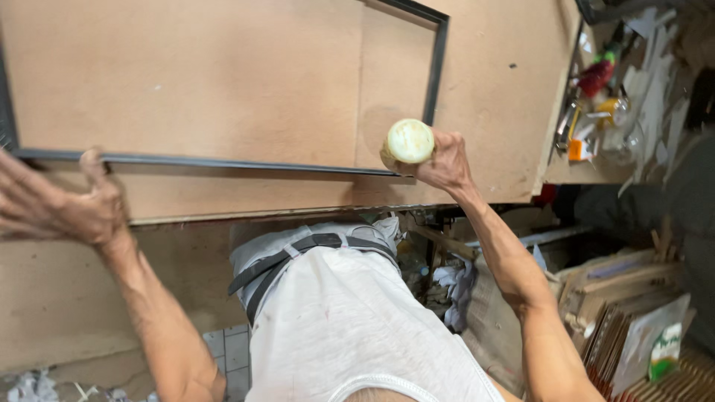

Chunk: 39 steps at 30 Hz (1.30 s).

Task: The person applies glue from a bottle along the inner edges of multiple black rectangular frames placed on a workbench. They handle each frame one at a time, apply glue along the perimeter, and set the frames aside on the bench.

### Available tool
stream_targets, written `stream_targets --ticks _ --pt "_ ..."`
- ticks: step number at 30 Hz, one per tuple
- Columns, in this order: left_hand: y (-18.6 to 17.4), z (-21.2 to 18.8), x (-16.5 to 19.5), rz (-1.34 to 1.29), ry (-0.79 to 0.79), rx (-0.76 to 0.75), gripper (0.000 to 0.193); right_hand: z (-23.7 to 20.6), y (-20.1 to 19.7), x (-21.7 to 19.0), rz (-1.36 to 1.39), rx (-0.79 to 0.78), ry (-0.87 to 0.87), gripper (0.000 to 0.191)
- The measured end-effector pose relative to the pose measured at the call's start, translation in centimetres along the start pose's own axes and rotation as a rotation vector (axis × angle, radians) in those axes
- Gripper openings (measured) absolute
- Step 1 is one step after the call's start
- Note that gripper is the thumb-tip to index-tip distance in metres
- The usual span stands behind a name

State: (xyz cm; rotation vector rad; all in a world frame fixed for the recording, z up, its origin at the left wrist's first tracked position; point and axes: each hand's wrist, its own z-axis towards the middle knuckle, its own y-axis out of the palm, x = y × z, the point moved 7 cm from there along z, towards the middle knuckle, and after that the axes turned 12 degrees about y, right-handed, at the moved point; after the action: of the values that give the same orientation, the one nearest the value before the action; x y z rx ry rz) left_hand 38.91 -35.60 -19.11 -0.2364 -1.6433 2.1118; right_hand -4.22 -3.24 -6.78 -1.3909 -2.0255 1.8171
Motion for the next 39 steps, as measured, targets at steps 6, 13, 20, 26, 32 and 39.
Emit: stream_targets --ticks 6,13,20,26,32,39 --pt "-0.4 1.3 -0.1 -0.06 -0.147 -0.025 0.107 6.8 6.7 -8.7 0.113 -0.184 -0.116 0.044" --pt "-2.1 1.4 0.6 -0.135 0.018 0.08 0.151 13.9 17.7 -24.3 0.26 -0.261 -0.344 0.055" --pt "-2.3 1.4 0.4 -0.17 -0.017 0.15 0.15 18.1 24.9 -38.4 0.247 -0.127 -0.449 0.067" --pt "-1.9 0.9 0.2 -0.133 0.0 0.155 0.146 18.0 26.3 -37.0 0.484 -0.242 -0.218 0.072" --pt "-0.8 0.4 -0.4 -0.145 -0.05 0.067 0.148 14.1 23.5 -25.7 0.844 -0.301 -0.093 0.054" --pt "0.0 -0.4 -0.7 -0.13 -0.013 0.031 0.153 7.7 17.2 -10.3 1.097 -0.241 0.034 0.05"
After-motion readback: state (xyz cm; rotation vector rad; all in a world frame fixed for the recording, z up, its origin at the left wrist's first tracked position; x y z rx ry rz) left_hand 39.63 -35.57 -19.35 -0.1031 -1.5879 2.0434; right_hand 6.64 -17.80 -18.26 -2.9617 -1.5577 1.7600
